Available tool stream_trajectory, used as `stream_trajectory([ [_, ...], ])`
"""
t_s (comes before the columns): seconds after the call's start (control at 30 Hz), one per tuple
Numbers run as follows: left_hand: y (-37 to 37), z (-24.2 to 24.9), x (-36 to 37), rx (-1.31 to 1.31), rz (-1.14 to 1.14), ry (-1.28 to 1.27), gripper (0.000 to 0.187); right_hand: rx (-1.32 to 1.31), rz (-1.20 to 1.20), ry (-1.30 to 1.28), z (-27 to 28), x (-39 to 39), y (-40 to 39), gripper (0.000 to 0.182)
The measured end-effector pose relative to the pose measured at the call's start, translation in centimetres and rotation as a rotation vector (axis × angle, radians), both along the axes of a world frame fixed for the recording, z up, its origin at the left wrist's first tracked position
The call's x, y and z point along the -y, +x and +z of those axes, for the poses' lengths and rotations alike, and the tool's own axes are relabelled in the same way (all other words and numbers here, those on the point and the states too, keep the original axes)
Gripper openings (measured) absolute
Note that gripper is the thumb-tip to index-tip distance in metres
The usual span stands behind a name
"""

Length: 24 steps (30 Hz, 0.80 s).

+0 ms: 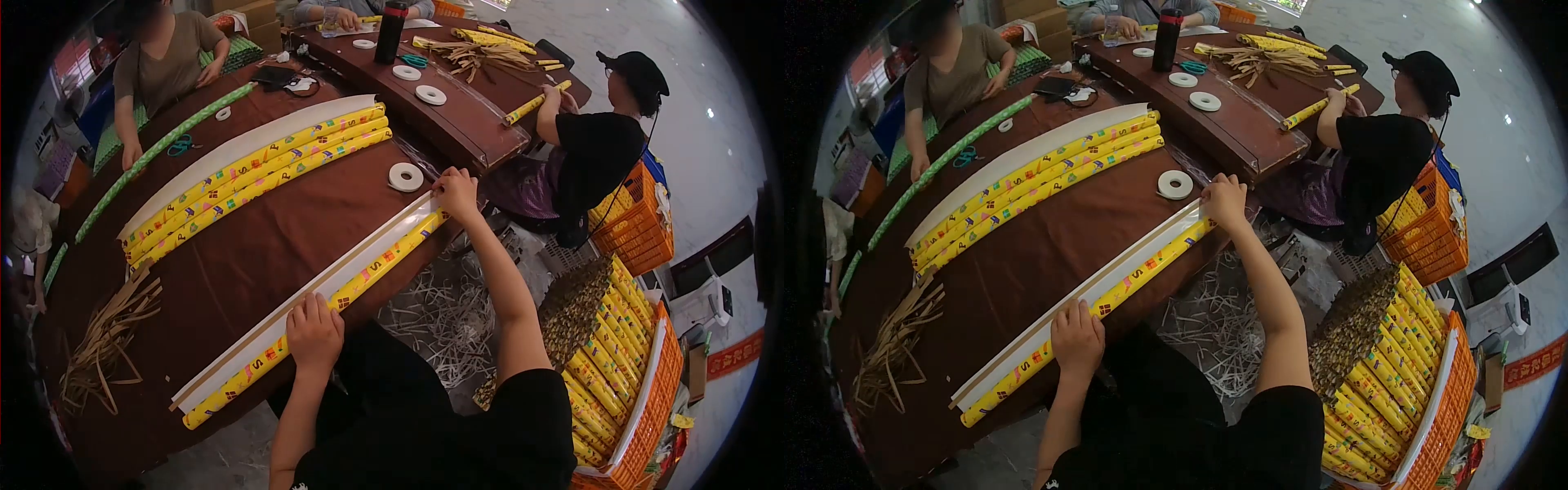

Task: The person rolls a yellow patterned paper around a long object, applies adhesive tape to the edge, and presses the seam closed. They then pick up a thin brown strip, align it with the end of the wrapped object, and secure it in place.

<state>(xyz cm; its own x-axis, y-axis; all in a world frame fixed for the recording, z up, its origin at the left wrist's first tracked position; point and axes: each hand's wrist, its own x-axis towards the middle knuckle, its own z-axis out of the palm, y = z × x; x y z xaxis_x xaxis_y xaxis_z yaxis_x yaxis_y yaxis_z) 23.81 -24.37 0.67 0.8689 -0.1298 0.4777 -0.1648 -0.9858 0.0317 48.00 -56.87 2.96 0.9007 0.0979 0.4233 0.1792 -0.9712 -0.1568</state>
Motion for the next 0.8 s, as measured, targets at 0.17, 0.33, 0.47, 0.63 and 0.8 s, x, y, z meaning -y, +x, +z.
stream_trajectory([
  [0.17,0.0,0.1,0.0,0.005,-0.001,0.002,0.038,-0.033,-0.054,-0.009,0.3,-0.6,-0.4,0.007],
  [0.33,0.1,0.1,0.0,0.014,-0.005,0.007,0.038,-0.025,0.088,0.156,-0.9,0.2,0.2,0.008],
  [0.47,0.0,0.4,0.1,0.012,-0.002,0.013,0.038,-0.018,0.057,0.153,-0.5,-0.3,-0.3,0.009],
  [0.63,-0.1,0.2,0.1,-0.009,0.002,-0.002,0.038,-0.051,0.068,0.118,-0.3,-0.4,-0.3,0.009],
  [0.8,0.0,0.1,0.0,0.001,-0.003,-0.003,0.038,-0.040,-0.027,0.262,-0.6,-0.6,-0.2,0.011],
])
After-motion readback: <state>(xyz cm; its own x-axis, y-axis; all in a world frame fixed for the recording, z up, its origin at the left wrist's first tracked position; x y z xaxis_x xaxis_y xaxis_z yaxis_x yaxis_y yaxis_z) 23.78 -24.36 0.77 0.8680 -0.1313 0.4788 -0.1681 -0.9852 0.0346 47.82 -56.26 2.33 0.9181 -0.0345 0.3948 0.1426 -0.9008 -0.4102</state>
